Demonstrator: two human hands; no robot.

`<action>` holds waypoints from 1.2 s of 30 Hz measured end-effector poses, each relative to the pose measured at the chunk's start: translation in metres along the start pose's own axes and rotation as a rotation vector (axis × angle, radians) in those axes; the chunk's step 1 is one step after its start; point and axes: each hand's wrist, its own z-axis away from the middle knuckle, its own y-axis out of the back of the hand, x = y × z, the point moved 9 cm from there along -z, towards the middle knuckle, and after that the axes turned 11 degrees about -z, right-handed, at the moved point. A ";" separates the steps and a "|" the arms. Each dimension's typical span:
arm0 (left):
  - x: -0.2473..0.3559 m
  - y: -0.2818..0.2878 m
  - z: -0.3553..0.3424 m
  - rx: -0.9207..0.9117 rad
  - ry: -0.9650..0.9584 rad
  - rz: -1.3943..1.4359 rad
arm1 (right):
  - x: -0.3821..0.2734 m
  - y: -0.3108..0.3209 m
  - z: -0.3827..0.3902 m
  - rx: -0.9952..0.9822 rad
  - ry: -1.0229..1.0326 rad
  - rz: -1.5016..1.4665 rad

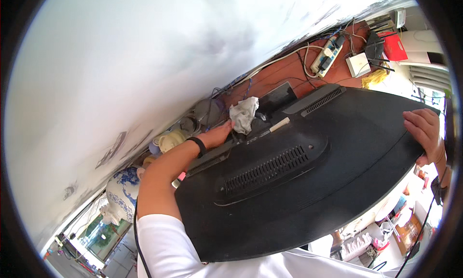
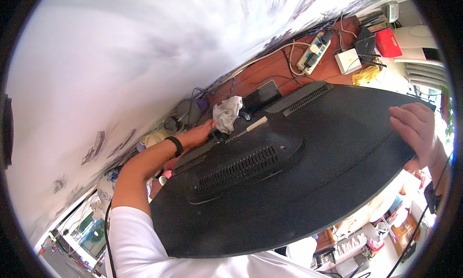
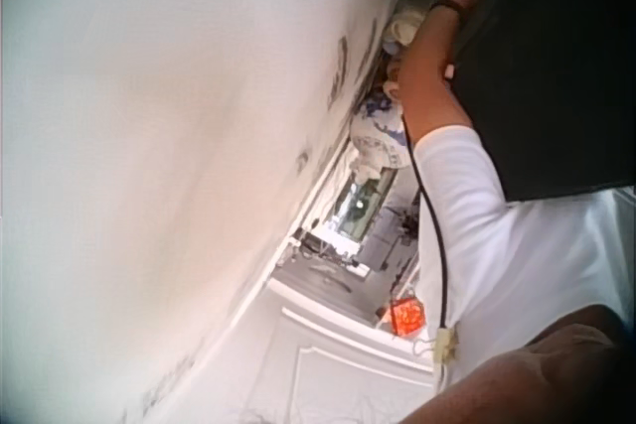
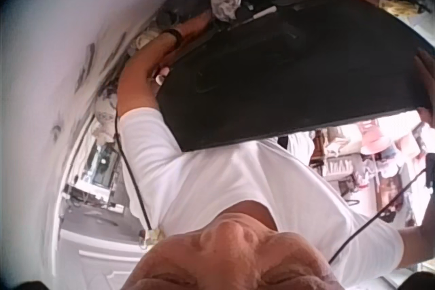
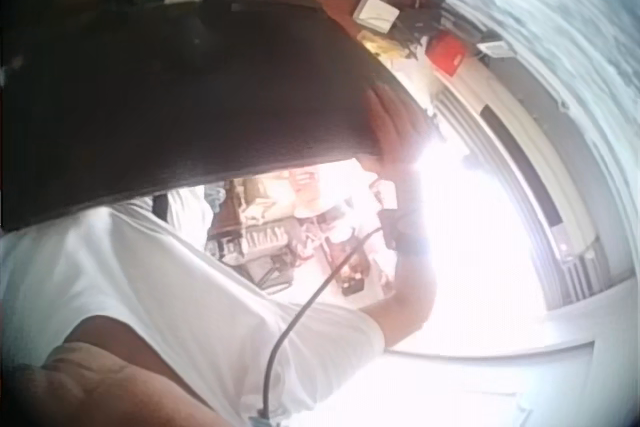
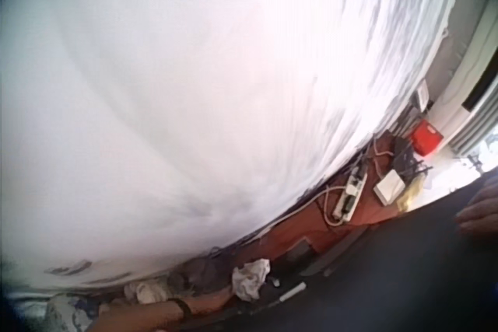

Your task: The recorder uses a white cloth to wipe down a television screen, the wooden TV stand beneath it, and various decorative objects including a large porcelain vase and several storage containers.

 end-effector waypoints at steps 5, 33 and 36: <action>0.031 -0.004 -0.059 -0.014 -0.189 -0.049 | -0.002 0.004 0.015 -0.077 -0.060 0.094; -0.144 -0.179 0.033 -0.305 0.501 -0.071 | 0.004 -0.007 0.023 -0.095 0.043 0.155; -0.119 -0.180 0.009 -0.336 0.531 0.028 | 0.004 -0.005 0.030 -0.185 -0.051 0.157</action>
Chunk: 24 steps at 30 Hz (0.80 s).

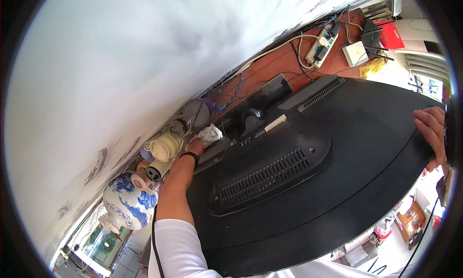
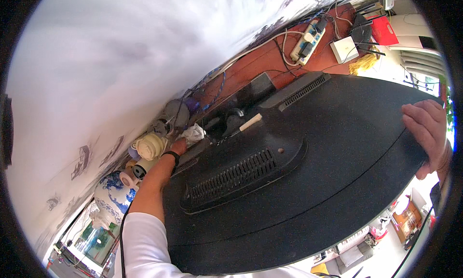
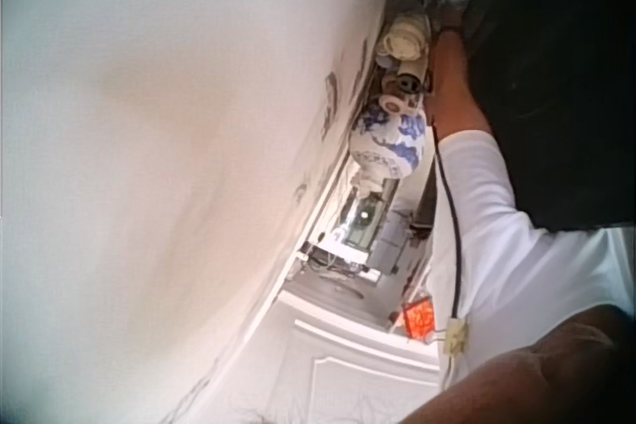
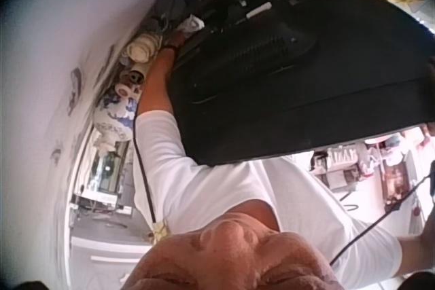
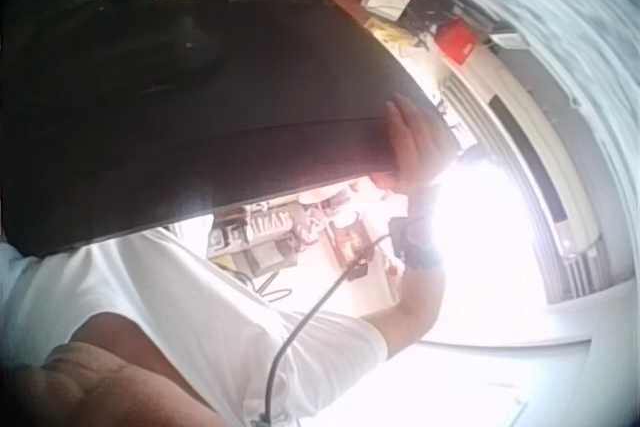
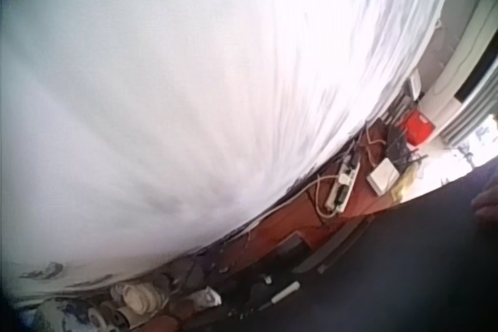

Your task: The recorder uses a white cloth to wipe down a television screen, the wooden TV stand beneath it, and various decorative objects including a large porcelain vase and several storage containers.

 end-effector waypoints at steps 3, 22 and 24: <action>-0.024 0.027 0.012 0.229 0.091 0.209 | 0.006 -0.005 0.000 0.038 0.023 -0.013; 0.014 0.068 0.068 0.207 -0.157 0.161 | 0.014 -0.007 0.012 0.004 -0.192 -0.030; -0.003 0.067 0.077 0.174 -0.143 0.134 | 0.017 -0.010 0.008 0.051 -0.210 -0.029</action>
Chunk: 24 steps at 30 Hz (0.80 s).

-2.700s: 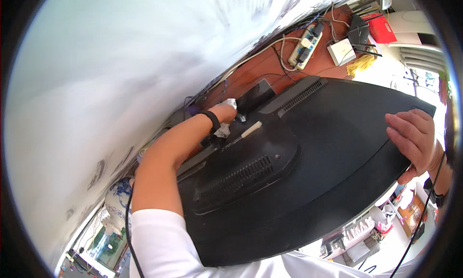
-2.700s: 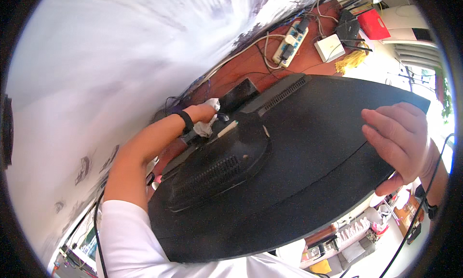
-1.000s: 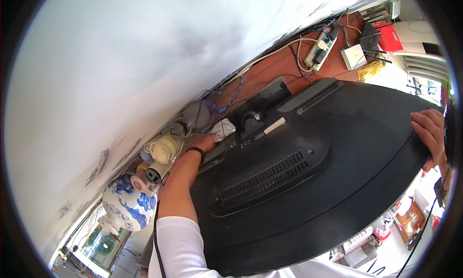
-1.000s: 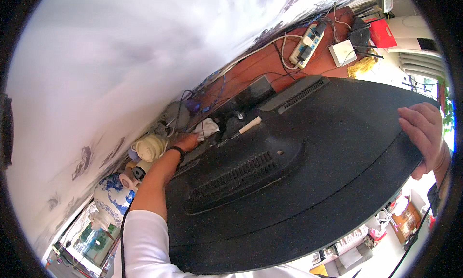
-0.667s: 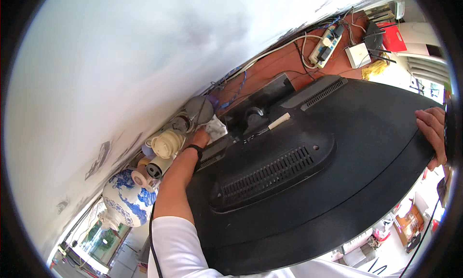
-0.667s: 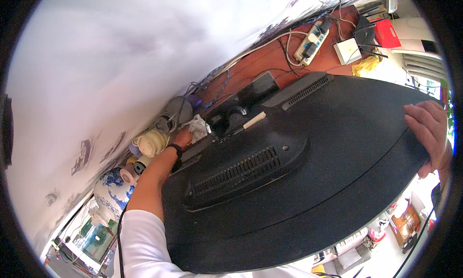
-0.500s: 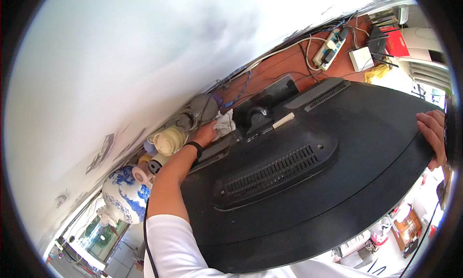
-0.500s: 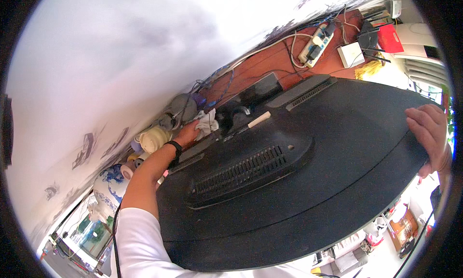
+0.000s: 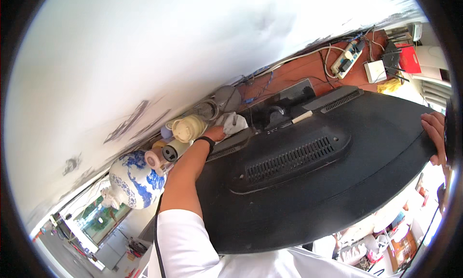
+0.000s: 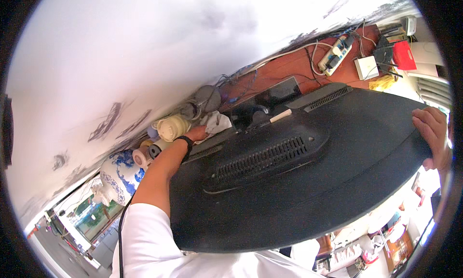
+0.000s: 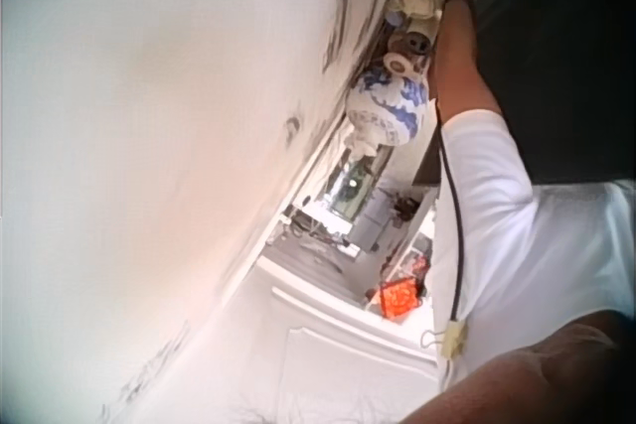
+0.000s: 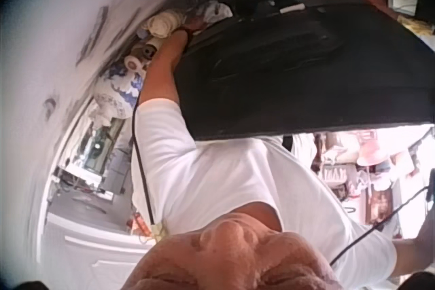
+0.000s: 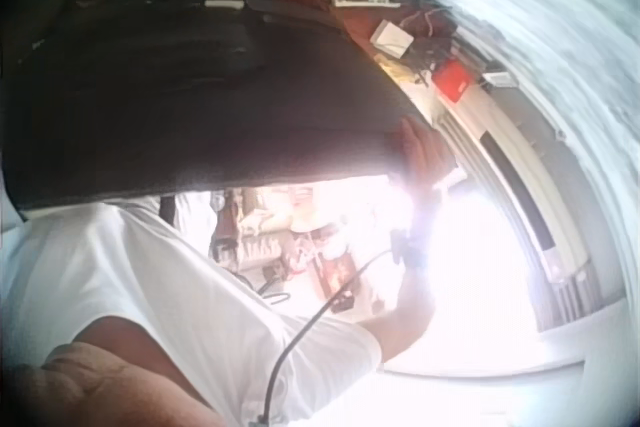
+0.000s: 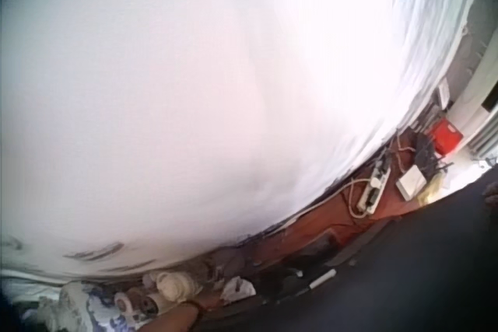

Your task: The recorder uses a white cloth to wipe down a television screen, the wooden TV stand beneath it, and various decorative objects including a large porcelain vase and several storage containers.

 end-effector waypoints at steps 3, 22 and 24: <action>-0.030 0.001 0.027 -0.080 0.014 -0.147 | -0.006 0.006 -0.007 0.163 0.095 0.043; 0.071 0.225 0.317 0.342 0.011 0.073 | -0.050 0.045 -0.030 0.355 0.216 -0.227; 0.066 0.236 0.363 0.477 0.040 0.149 | -0.055 0.049 -0.032 0.362 0.242 -0.213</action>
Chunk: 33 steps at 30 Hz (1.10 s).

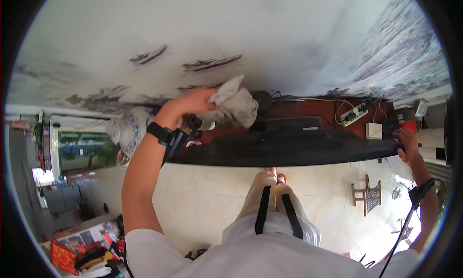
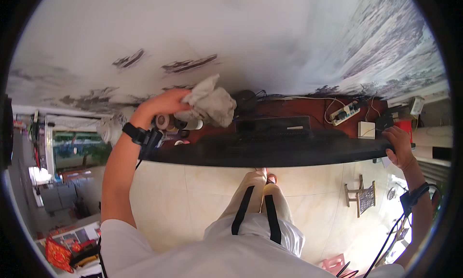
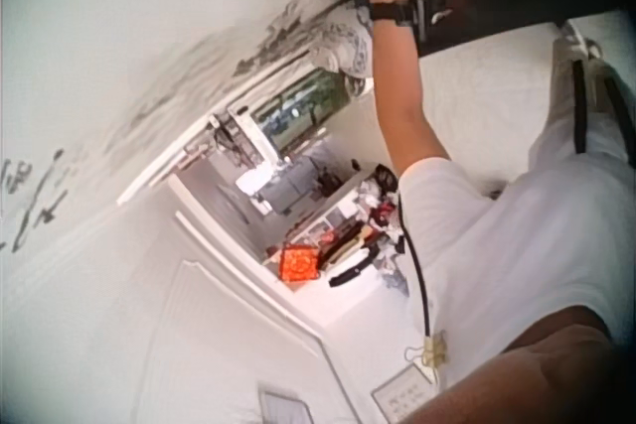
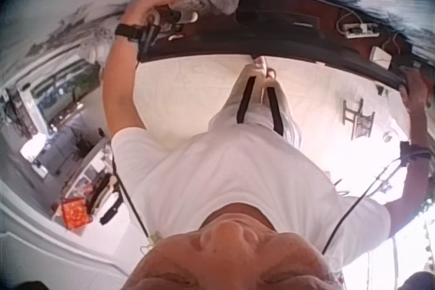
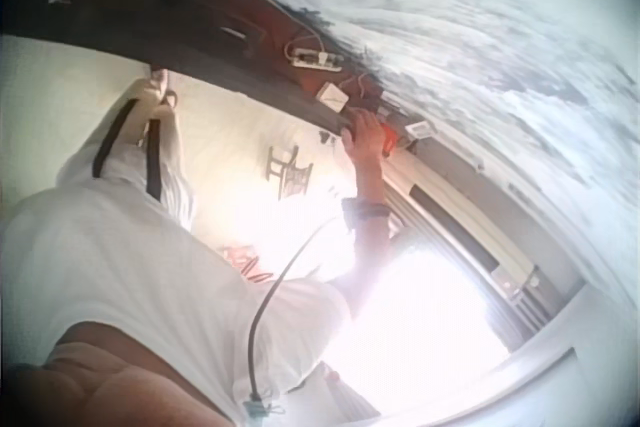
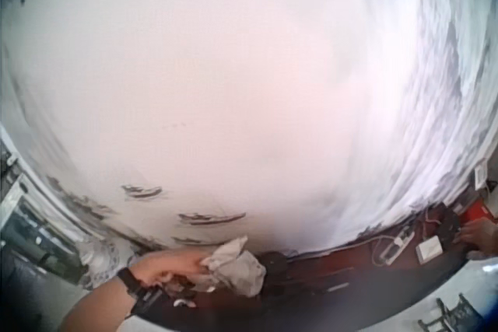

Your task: The recorder uses a white cloth to wipe down a television screen, the wooden TV stand beneath it, and various decorative objects including a large porcelain vase and several storage containers.

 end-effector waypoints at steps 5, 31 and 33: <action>0.024 0.074 0.094 0.270 0.109 0.216 | -0.006 0.004 0.002 0.068 0.055 0.019; -0.104 -0.035 0.443 0.247 0.269 0.431 | -0.263 -0.058 -0.022 0.448 0.200 0.044; -0.136 -0.084 0.431 0.118 0.212 0.430 | -0.384 -0.130 -0.080 0.280 0.394 -0.141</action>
